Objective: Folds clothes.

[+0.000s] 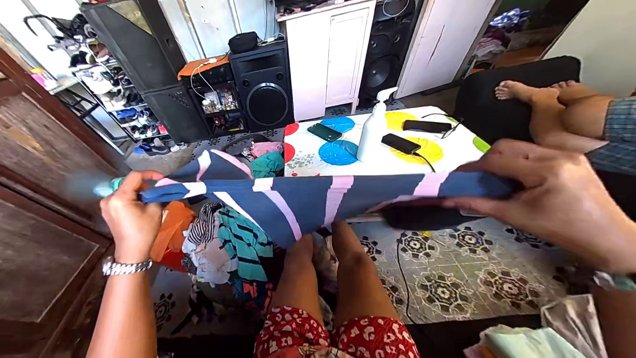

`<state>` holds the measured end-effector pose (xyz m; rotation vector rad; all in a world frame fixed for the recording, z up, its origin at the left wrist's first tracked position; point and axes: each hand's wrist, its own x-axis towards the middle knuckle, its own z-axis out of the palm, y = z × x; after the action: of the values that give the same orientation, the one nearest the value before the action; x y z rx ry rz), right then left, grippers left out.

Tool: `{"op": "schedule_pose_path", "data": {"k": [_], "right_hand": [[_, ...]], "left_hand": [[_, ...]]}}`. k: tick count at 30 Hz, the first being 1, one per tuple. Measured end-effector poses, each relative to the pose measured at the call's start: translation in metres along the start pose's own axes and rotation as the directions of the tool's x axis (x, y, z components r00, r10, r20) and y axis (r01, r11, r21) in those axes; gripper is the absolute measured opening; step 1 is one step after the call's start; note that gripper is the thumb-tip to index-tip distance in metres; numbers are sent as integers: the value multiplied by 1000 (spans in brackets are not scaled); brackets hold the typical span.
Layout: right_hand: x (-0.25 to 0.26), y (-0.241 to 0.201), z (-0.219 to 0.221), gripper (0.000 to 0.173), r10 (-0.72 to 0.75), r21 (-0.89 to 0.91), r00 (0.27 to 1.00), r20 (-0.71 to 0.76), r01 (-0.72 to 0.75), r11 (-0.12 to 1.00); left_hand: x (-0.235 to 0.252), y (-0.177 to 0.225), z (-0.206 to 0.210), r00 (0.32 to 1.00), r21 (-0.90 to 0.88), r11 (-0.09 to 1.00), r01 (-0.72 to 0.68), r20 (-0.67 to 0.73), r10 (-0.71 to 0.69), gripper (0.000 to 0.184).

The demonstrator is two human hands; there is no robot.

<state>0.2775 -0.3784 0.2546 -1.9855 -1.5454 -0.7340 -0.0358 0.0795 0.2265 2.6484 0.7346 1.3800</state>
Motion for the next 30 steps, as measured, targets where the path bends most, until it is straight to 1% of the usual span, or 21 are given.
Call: {"op": "schedule_pose_path", "data": {"k": [1,3,4,6,7,8,9,11,12,14,15,16,17,19,21,22,24,26,27,28,30], "right_hand": [[-18,-4,10,43,16,-3,998,55,-16,1000],[-61,-11,36,20,69,9,975,212,-73,997],[-85,-16,51,21,113,12,947,302,-122,992],[-135,-26,82,35,216,-32,863,457,-226,974],[-159,-30,96,38,261,-65,811,524,-267,961],[-181,-34,108,35,304,-90,748,590,-313,946],[-199,-37,118,31,344,-107,670,658,-369,923],[-221,-42,131,25,378,-138,488,787,-459,878],[-229,-43,136,24,368,-134,444,817,-475,870],[-244,-42,145,24,345,-108,448,825,-473,874],[-249,-41,147,25,353,-104,476,806,-474,875],[-254,-40,149,26,381,-104,528,759,-480,871],[-259,-41,150,26,429,-106,586,687,-504,857],[-269,-41,153,27,542,-73,692,478,-583,809],[-273,-43,150,27,661,-8,671,334,-700,714],[-273,-44,147,27,708,52,634,310,-755,653],[-278,-45,138,27,751,167,551,364,-832,530],[-288,-40,129,18,733,171,508,453,-856,488],[-294,-36,124,14,714,81,462,526,-863,499],[-297,-31,118,12,691,-80,352,631,-857,510],[-296,-27,112,18,636,-422,16,772,-735,530]], "left_hand": [[-10,-5,-5,1000,-38,999,-22,16,23,25],[-39,-19,-13,979,-105,993,-58,187,77,26],[-58,-28,-16,947,-122,991,-59,306,94,24],[-105,-43,-15,842,-124,992,-2,536,69,19],[-130,-49,-13,758,-77,996,47,652,15,19],[-154,-54,-10,635,0,994,108,769,-69,19],[-176,-59,-5,481,101,984,148,862,-161,20],[-216,-64,6,179,246,955,166,945,-274,24],[-232,-64,11,79,274,946,175,954,-291,28],[-255,-62,22,-65,274,936,220,962,-266,41],[-261,-57,29,-94,248,935,252,968,-232,47],[-264,-48,36,-95,222,937,271,974,-204,50],[-266,-36,46,-50,182,945,273,983,-174,50],[-265,4,69,115,46,962,270,990,-79,42],[-265,50,90,237,-147,945,292,968,78,35],[-266,72,99,259,-243,922,301,952,166,34],[-273,106,116,260,-391,876,284,910,322,35],[-278,129,128,207,-427,875,228,899,385,37],[-280,135,133,174,-425,883,197,902,395,36],[-282,141,135,146,-421,890,177,905,399,33],[-286,145,137,133,-422,895,145,905,405,28]]}}
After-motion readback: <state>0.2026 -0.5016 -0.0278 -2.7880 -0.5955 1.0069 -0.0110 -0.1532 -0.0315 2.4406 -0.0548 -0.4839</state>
